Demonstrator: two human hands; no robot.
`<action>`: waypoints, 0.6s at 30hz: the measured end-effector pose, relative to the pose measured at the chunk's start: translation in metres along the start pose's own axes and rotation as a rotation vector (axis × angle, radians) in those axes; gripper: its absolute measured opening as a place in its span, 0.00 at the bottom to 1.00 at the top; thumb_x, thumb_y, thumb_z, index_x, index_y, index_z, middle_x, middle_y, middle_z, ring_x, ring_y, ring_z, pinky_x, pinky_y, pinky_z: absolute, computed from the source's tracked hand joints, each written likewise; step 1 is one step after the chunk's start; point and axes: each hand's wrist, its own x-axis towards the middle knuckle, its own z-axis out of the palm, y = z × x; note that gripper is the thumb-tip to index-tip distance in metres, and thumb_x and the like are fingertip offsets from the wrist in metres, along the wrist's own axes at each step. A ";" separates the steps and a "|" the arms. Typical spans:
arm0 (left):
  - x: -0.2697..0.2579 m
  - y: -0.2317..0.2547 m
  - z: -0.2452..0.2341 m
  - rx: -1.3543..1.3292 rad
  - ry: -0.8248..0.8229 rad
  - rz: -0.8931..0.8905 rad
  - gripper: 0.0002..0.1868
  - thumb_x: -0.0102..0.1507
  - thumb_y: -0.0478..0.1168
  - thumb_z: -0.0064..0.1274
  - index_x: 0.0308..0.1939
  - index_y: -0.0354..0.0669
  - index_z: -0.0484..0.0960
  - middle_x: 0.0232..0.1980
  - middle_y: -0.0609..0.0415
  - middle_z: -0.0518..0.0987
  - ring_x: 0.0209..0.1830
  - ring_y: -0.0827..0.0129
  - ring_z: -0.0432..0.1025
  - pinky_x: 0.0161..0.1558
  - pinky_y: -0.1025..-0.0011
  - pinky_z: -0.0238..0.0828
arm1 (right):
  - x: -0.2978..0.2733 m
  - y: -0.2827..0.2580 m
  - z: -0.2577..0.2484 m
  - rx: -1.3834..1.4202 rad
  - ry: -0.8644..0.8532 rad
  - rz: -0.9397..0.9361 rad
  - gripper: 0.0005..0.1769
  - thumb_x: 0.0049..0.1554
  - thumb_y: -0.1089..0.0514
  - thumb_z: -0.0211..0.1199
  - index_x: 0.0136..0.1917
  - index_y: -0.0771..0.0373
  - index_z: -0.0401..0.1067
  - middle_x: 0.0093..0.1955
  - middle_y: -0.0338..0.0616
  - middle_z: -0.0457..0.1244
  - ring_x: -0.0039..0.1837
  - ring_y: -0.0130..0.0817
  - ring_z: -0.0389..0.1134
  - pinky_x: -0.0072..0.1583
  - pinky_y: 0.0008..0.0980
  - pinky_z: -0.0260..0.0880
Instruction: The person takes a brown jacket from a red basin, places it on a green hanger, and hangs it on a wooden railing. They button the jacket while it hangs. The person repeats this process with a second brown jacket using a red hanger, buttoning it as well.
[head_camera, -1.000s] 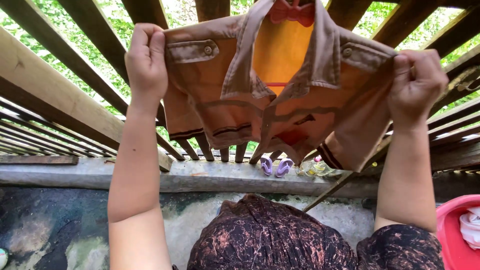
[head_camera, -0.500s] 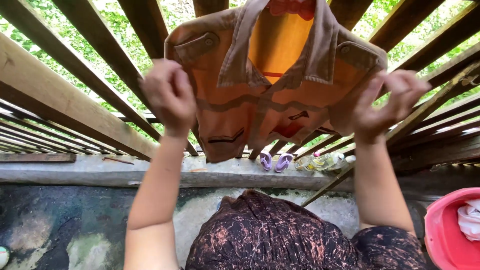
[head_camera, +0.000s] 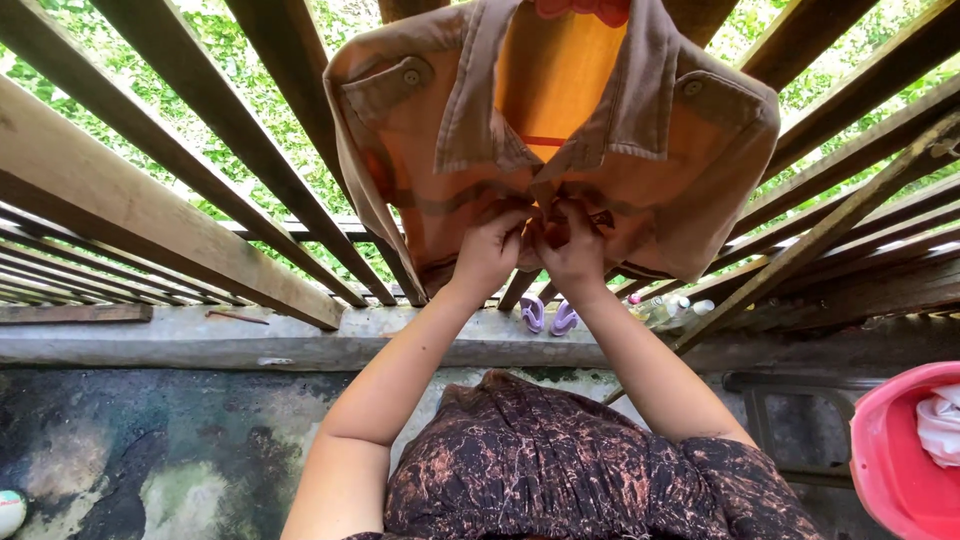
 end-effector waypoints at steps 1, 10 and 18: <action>0.002 -0.005 0.002 0.000 -0.001 -0.001 0.17 0.63 0.36 0.47 0.54 0.46 0.85 0.41 0.44 0.85 0.45 0.45 0.80 0.48 0.55 0.77 | 0.002 -0.001 -0.002 0.000 -0.001 0.001 0.21 0.51 0.57 0.73 0.54 0.68 0.72 0.41 0.65 0.67 0.47 0.69 0.70 0.48 0.63 0.70; 0.012 -0.029 0.021 0.156 0.231 0.128 0.12 0.67 0.42 0.57 0.52 0.42 0.85 0.41 0.45 0.83 0.43 0.47 0.80 0.40 0.59 0.79 | -0.004 0.019 0.000 0.060 0.075 0.078 0.09 0.51 0.52 0.78 0.42 0.54 0.81 0.31 0.45 0.68 0.39 0.48 0.73 0.43 0.39 0.72; 0.026 -0.047 0.030 0.679 0.490 0.359 0.07 0.64 0.46 0.61 0.45 0.56 0.87 0.35 0.56 0.81 0.35 0.63 0.80 0.33 0.70 0.79 | -0.004 0.010 -0.009 0.181 0.101 0.104 0.05 0.49 0.59 0.75 0.41 0.56 0.81 0.31 0.44 0.68 0.38 0.39 0.72 0.43 0.34 0.70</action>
